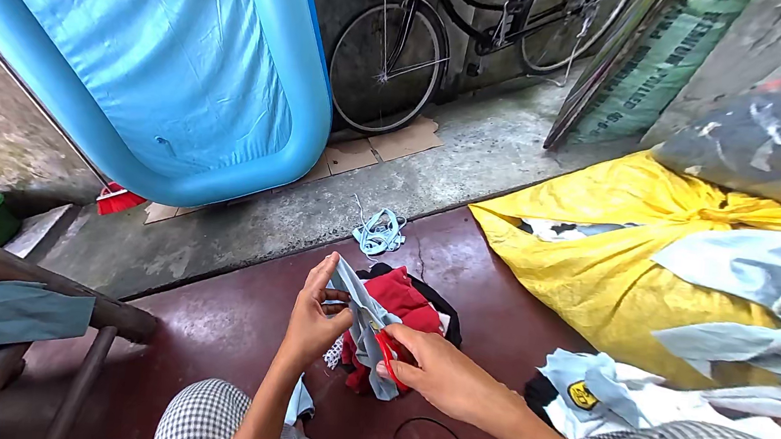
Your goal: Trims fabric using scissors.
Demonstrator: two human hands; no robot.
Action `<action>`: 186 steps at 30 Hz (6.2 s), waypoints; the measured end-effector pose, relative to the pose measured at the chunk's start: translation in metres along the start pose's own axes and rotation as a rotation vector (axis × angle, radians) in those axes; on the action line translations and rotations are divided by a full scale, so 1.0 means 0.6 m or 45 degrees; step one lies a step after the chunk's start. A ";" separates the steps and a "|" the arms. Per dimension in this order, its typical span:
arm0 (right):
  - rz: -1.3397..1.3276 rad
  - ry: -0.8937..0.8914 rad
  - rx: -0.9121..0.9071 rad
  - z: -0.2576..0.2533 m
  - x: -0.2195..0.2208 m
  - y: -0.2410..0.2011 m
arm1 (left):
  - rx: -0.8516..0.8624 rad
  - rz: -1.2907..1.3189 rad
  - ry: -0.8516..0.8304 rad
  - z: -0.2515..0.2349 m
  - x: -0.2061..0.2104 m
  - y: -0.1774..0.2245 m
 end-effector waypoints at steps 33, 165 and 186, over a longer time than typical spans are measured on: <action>-0.640 -0.147 -0.397 -0.011 0.010 -0.012 | 0.178 0.174 -0.100 0.017 0.000 0.028; -0.974 -0.109 -0.411 -0.007 -0.008 -0.024 | 0.189 0.311 -0.272 0.032 0.033 0.029; -1.022 0.006 -0.331 -0.006 -0.012 -0.020 | 0.169 0.393 -0.348 0.034 0.049 0.016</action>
Point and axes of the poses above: each hand's wrist, its own z-axis away from the middle knuckle, its own x-axis out of the palm, y = z × x, the point moved 3 cm from there along -z, towards the middle knuckle, and after that the axes turned 6 degrees about -y, right-handed, at the moved point
